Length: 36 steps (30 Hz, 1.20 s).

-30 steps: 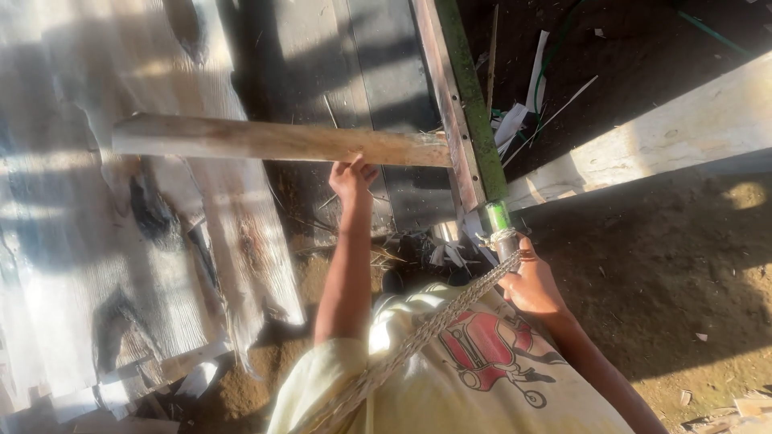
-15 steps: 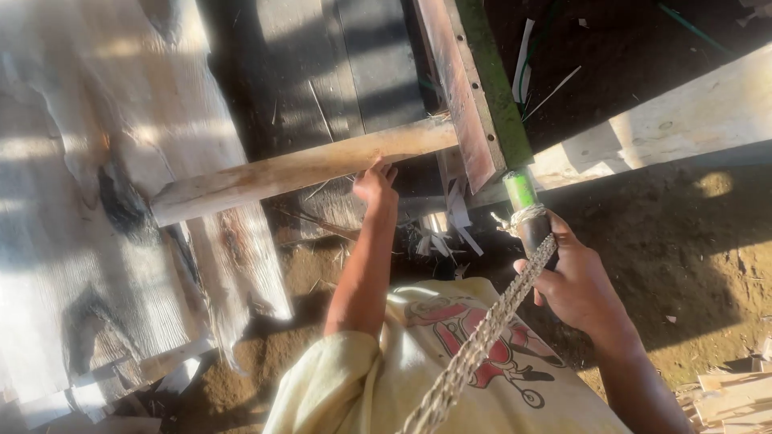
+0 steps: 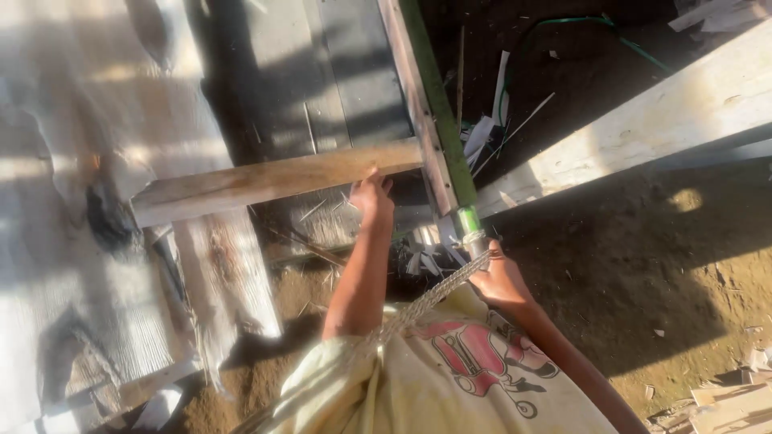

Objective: Processing or sorting thin sheets of wood veneer at a cutting or processing station.

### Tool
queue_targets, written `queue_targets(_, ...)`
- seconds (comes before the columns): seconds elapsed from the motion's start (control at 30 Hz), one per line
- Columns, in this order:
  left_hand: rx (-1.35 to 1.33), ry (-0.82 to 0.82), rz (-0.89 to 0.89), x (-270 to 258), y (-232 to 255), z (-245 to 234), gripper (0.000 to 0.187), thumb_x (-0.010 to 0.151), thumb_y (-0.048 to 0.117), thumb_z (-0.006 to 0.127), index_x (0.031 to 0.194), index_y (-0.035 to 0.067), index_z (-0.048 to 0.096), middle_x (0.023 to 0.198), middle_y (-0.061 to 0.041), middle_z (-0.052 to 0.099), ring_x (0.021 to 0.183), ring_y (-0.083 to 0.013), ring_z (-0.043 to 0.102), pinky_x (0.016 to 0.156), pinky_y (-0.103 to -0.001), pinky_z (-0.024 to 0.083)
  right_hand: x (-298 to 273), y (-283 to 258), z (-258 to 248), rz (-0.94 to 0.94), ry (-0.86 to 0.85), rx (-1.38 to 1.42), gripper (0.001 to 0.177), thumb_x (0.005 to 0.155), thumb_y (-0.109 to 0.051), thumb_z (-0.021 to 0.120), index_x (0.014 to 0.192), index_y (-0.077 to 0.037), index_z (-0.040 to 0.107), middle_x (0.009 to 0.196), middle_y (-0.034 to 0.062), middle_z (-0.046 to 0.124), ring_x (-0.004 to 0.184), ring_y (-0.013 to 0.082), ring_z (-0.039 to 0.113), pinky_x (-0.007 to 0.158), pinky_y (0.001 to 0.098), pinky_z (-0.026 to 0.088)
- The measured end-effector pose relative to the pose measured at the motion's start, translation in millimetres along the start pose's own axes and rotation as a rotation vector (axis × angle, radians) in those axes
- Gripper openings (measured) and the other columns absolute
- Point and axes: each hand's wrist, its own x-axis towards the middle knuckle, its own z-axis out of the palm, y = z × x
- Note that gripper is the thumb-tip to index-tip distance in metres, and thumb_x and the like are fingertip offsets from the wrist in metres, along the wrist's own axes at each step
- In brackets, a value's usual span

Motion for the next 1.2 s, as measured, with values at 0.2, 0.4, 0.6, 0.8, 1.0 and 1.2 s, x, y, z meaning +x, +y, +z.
queue_targets(0.2,0.025,0.035,0.034,25,-4,-15,0.027,0.089,0.001,0.072,0.114,-0.003,0.065,0.104,-0.016,0.07,0.091,-0.0289,0.07,0.073,-0.043,0.061,-4,-194,-171,0.59,-0.165,0.307,0.054,0.086,-0.017,0.07,0.135,-0.011,0.049,0.075,0.0185,0.067,0.052,0.0228,0.065,0.051,0.0387,0.052)
queue_targets(0.4,0.006,0.114,0.018,7,1,-20,0.022,0.086,-0.002,0.074,0.107,-0.003,0.069,0.095,-0.014,0.07,0.079,-0.0258,0.068,0.064,-0.039,0.061,-30,-110,-95,0.345,0.054,0.404,0.061,0.082,-0.014,0.066,0.139,-0.005,0.048,0.086,0.0109,0.074,0.069,0.0185,0.068,0.063,0.0328,0.055)
queue_targets(0.6,-0.006,0.104,0.036,12,-11,-26,0.026,0.087,0.0,0.074,0.112,-0.005,0.07,0.098,-0.016,0.071,0.08,-0.0277,0.069,0.062,-0.039,0.061,-26,38,88,0.444,-0.075,-0.03,0.07,0.086,-0.023,0.072,0.139,0.004,0.035,0.083,0.0281,0.068,0.078,0.0427,0.066,0.068,0.0478,0.053)
queue_targets(0.8,0.03,0.014,0.004,-11,41,-9,0.03,0.088,0.001,0.066,0.117,0.005,0.06,0.109,-0.015,0.067,0.095,-0.0287,0.068,0.068,-0.044,0.06,-9,-58,-4,0.539,-0.038,0.331,0.049,0.084,-0.019,0.068,0.127,-0.004,0.05,0.081,0.0233,0.071,0.071,0.0397,0.072,0.065,0.0472,0.054)
queue_targets(1.0,0.79,-0.387,0.094,-17,107,-88,0.024,0.093,0.015,0.068,0.116,0.006,0.071,0.109,-0.012,0.075,0.095,-0.0202,0.073,0.075,-0.032,0.062,-14,-60,-30,0.4,-0.024,0.239,0.047,0.081,-0.016,0.071,0.123,-0.006,0.054,0.088,0.0201,0.073,0.082,0.0333,0.073,0.07,0.0417,0.054)
queue_targets(1.2,0.969,0.023,0.286,-32,172,-184,0.031,0.1,0.03,0.048,0.119,0.026,0.072,0.099,0.005,0.076,0.064,0.0002,0.071,0.048,-0.017,0.056,-16,-56,-30,0.426,-0.043,0.172,0.047,0.083,-0.018,0.073,0.124,-0.006,0.053,0.086,0.0192,0.072,0.074,0.0338,0.073,0.069,0.0405,0.054)
